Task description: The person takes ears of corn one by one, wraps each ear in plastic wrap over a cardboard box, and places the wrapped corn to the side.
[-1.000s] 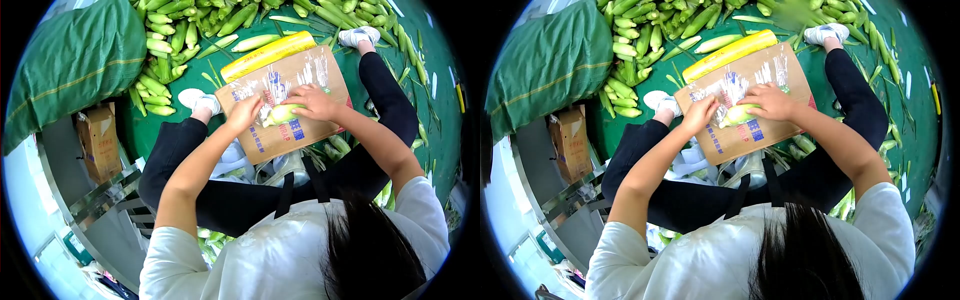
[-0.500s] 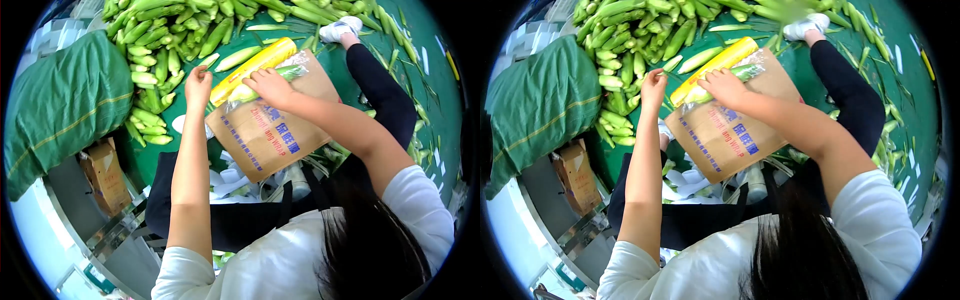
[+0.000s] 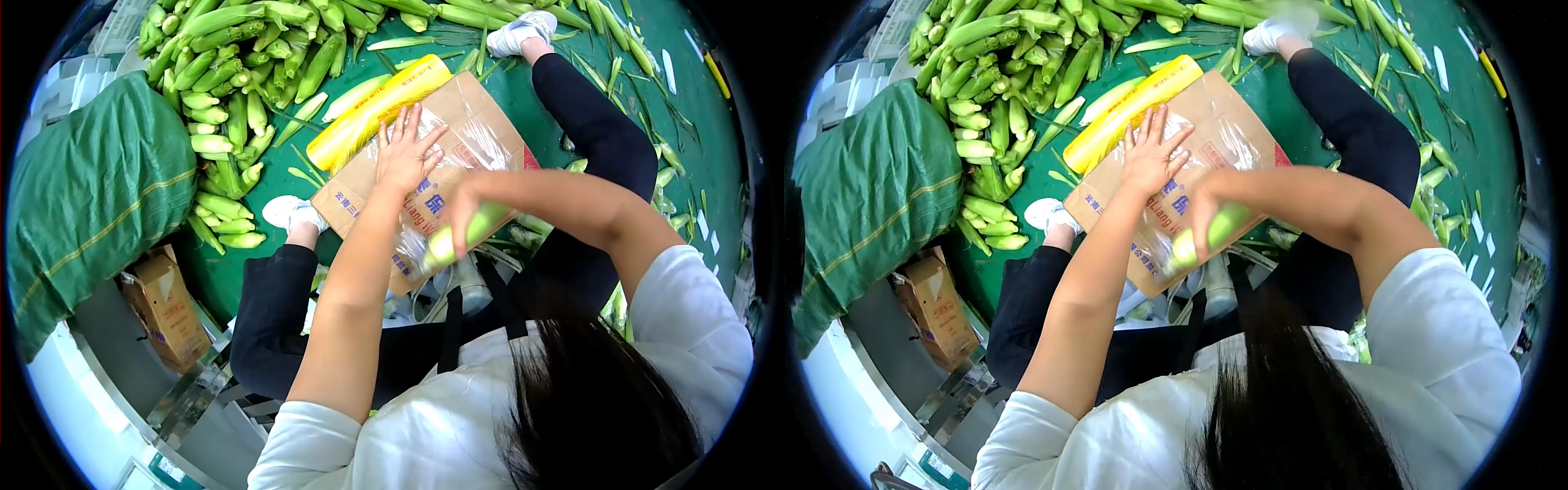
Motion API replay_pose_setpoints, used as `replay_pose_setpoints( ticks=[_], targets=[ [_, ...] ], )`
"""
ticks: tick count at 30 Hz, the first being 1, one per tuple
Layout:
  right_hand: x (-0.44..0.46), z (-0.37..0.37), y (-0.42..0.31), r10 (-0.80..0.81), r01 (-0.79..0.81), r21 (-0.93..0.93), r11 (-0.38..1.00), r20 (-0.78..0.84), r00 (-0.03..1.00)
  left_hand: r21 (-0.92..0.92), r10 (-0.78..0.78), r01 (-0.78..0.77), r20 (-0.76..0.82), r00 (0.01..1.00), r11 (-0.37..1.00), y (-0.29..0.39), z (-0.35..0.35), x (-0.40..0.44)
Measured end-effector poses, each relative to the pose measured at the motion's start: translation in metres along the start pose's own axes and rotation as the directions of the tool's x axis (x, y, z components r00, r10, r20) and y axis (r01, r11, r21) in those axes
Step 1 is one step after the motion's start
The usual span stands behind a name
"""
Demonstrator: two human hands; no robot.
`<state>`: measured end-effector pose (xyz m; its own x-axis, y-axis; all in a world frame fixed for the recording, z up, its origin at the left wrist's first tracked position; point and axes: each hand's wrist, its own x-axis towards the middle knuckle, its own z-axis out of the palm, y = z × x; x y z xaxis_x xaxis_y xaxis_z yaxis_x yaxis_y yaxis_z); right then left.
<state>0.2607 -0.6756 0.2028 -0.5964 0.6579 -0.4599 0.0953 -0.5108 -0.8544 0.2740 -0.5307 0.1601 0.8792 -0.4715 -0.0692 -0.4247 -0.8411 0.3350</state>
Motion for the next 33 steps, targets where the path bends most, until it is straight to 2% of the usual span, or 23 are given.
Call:
replay_pose_setpoints(
  ticks=[2,5,6,8,9,10,11,12,13,15,17,19,21,22,23,24,25,27,29,30,31,32,33],
  targets=[
    [0.028,0.051,-0.004,-0.029,-0.007,0.208,0.978,0.171,0.985,0.077,0.036,-0.034,-0.012,0.999,0.996,0.004,-0.008,0.001],
    [0.003,0.104,-0.061,-0.102,0.104,0.170,0.980,-0.018,0.995,0.132,0.018,-0.007,-0.080,0.997,0.991,0.015,0.006,-0.010],
    [-0.011,0.111,-0.064,-0.088,0.106,0.411,0.906,-0.063,0.994,0.110,0.027,-0.015,-0.108,0.994,0.994,0.028,0.008,-0.020],
    [-0.038,0.123,-0.057,-0.173,0.242,0.791,0.562,-0.174,0.969,0.131,0.097,-0.099,0.028,0.995,0.986,0.058,0.013,-0.046],
    [-0.047,0.134,-0.042,-0.262,0.459,0.832,0.312,-0.389,0.883,0.143,0.128,-0.140,0.089,0.988,0.980,0.072,0.013,-0.062],
    [-0.068,0.144,-0.052,-0.222,0.570,0.816,0.096,-0.541,0.811,-0.432,0.066,0.001,0.140,0.988,0.902,0.082,0.021,-0.086],
    [-0.088,0.154,-0.062,-0.147,0.661,0.741,-0.119,-0.672,0.726,-0.578,0.132,-0.016,0.159,0.978,0.816,0.095,0.014,-0.111],
    [-0.093,0.166,-0.052,-0.040,0.718,0.683,-0.133,-0.728,0.684,-0.708,0.198,-0.015,0.178,0.964,0.706,0.108,0.006,-0.135],
    [-0.098,0.177,-0.038,0.077,0.777,0.613,-0.141,-0.776,0.626,-0.518,0.353,-0.220,0.173,0.919,0.827,0.125,-0.023,-0.143],
    [-0.111,0.194,-0.028,0.207,0.767,0.637,-0.081,-0.742,0.638,-0.251,0.274,-0.272,-0.028,0.961,0.929,0.133,-0.067,-0.146],
    [-0.107,0.201,-0.034,0.148,0.656,0.751,-0.079,-0.641,0.753,-0.015,0.240,-0.252,-0.257,0.936,0.968,0.134,-0.110,-0.136],
    [-0.095,0.203,-0.053,0.064,0.550,0.823,0.143,-0.562,0.825,0.181,0.511,-0.481,-0.203,0.835,0.858,0.155,-0.164,-0.092],
    [-0.107,0.202,-0.055,-0.101,0.594,0.786,0.172,-0.586,0.804,0.018,0.385,-0.394,0.175,0.906,0.919,0.144,-0.164,-0.086],
    [-0.122,0.210,-0.064,-0.013,0.628,0.597,0.499,-0.720,0.694,-0.046,0.358,-0.357,0.227,0.906,0.933,0.155,-0.175,-0.078],
    [-0.138,0.220,-0.075,0.016,0.515,0.361,0.778,-0.830,0.558,-0.101,0.323,-0.307,0.281,0.904,0.946,0.167,-0.191,-0.070],
    [-0.145,0.242,-0.079,-0.017,0.046,-0.005,0.999,-0.964,0.264,-0.240,0.296,-0.211,0.409,0.863,0.948,0.171,-0.197,-0.061],
    [-0.153,0.255,-0.101,0.212,-0.407,0.129,0.904,-0.963,0.164,-0.417,0.357,-0.141,0.505,0.786,0.898,0.169,-0.202,-0.051],
    [-0.177,0.280,-0.109,-0.019,-0.494,-0.015,0.870,-1.000,-0.003,-0.658,0.509,0.052,0.627,0.590,0.751,0.164,-0.205,-0.018],
    [-0.202,0.297,-0.097,0.003,-0.674,0.149,0.723,-0.977,-0.213,-0.768,0.431,0.365,0.611,0.665,0.526,0.159,-0.208,0.010],
    [-0.208,0.308,-0.058,-0.011,-0.599,0.307,0.739,-0.884,-0.467,-0.782,0.359,0.456,0.608,0.708,0.425,0.145,-0.198,0.027],
    [-0.218,0.326,-0.027,0.101,-0.314,0.517,0.796,-0.625,-0.774,-0.809,0.215,0.364,0.500,0.839,0.462,0.120,-0.171,0.041],
    [-0.239,0.337,-0.002,0.215,-0.085,0.596,0.799,-0.415,-0.884,-0.802,0.060,0.283,0.368,0.928,0.526,0.096,-0.144,0.054],
    [-0.262,0.359,0.022,0.480,0.214,0.680,0.701,-0.228,-0.847,-0.637,-0.086,0.103,0.058,0.995,0.764,0.068,-0.106,0.051]
  ],
)
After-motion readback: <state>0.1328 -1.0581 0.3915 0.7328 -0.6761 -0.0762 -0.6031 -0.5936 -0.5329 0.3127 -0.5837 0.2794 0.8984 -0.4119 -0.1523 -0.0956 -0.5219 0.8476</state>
